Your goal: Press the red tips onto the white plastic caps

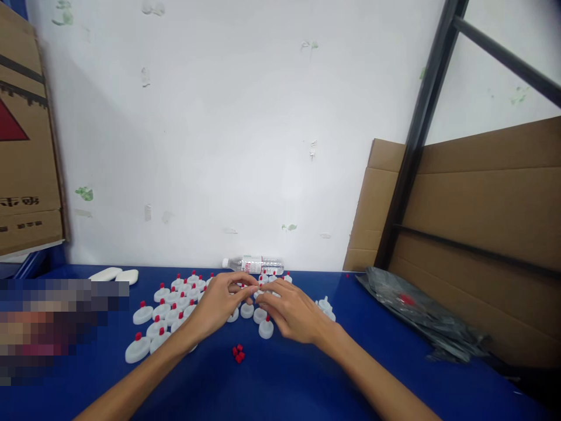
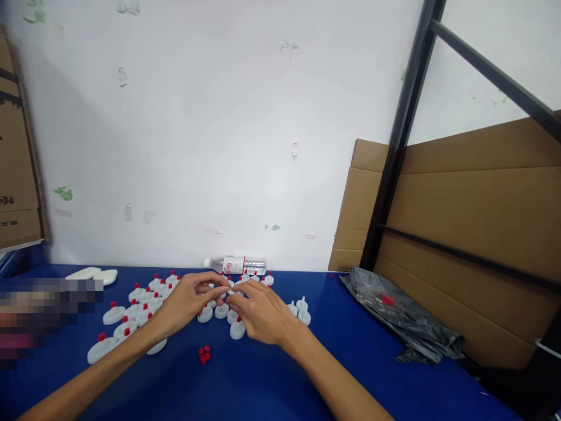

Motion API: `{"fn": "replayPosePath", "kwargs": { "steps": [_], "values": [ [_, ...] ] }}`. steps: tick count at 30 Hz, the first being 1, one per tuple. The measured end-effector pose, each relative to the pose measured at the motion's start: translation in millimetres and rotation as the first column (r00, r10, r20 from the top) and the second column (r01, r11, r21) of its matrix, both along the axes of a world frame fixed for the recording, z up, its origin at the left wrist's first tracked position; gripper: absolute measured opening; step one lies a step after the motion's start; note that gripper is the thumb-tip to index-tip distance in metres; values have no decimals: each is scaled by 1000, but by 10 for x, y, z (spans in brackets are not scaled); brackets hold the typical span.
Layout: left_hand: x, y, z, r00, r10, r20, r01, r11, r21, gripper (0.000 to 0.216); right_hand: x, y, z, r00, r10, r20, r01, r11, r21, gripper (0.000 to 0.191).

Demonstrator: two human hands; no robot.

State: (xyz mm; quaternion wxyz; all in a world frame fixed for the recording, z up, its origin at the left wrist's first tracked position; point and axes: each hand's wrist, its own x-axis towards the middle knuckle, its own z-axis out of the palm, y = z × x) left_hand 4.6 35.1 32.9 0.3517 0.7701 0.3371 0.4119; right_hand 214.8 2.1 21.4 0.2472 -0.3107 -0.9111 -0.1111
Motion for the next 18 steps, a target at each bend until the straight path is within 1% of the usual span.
{"fn": "replayPosePath", "kwargs": {
  "steps": [4, 9, 11, 13, 16, 18],
  "values": [
    [-2, 15, -36, 1000, 22, -12, -22, 1000, -18, 28, 12, 24, -16, 1000, 2, 0, -2, 1000, 6, 29],
    [-18, 50, -64, 999, -21, -40, 19, 998, -54, 30, 15, 25, -19, 1000, 1, 6, -2, 1000, 15, 33],
    [-26, 60, -74, 995, -38, -94, 37, 999, -16, 31, 15, 15, -7, 1000, 1, 20, -2, 1000, 25, 33],
    [-27, 60, -87, 984, -35, -176, 46, 997, 58, 33, 13, 3, 13, 999, 0, 47, -2, 999, 40, 34],
    [-11, 45, -105, 963, 34, -266, 15, 984, 180, 35, 5, -16, 56, 995, -23, 101, 17, 998, 68, 37],
    [7, 33, -121, 957, 59, -286, 5, 976, 216, 37, 3, -26, 80, 990, -49, 136, 37, 996, 83, 42]
  ]
}}
